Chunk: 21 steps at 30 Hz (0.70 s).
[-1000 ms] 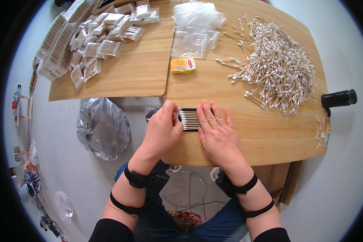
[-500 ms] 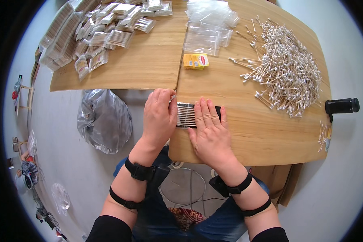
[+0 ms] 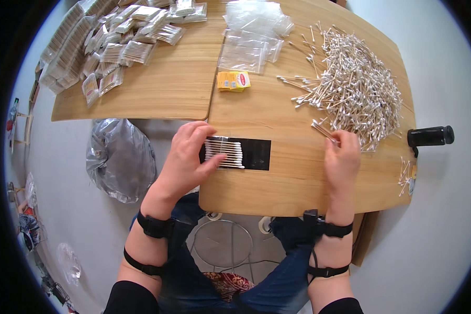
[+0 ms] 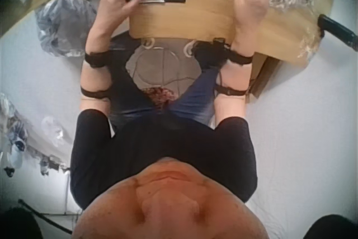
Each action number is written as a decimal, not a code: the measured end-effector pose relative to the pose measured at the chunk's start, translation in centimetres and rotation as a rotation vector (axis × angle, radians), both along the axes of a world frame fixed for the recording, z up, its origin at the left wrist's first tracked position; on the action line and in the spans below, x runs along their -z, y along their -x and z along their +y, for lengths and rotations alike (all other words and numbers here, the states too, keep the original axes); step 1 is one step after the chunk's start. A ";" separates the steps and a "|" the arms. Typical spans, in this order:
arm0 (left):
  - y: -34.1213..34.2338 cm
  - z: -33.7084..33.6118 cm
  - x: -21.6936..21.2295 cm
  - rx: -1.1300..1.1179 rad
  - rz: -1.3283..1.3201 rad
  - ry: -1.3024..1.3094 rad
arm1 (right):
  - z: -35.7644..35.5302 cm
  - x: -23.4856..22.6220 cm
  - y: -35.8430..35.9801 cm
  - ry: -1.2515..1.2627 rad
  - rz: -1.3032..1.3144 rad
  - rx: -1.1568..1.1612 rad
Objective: Packing cotton swabs into small plastic bags and arranging them on a table.
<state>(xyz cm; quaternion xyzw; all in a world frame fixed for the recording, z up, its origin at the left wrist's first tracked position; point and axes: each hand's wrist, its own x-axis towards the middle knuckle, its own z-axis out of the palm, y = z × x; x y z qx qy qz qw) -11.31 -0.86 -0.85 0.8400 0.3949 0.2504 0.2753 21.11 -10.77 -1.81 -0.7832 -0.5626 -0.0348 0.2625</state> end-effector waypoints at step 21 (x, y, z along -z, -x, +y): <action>0.2 0.3 -0.7 0.184 0.040 0.099 | 0.6 0.3 1.8 0.051 0.115 -0.029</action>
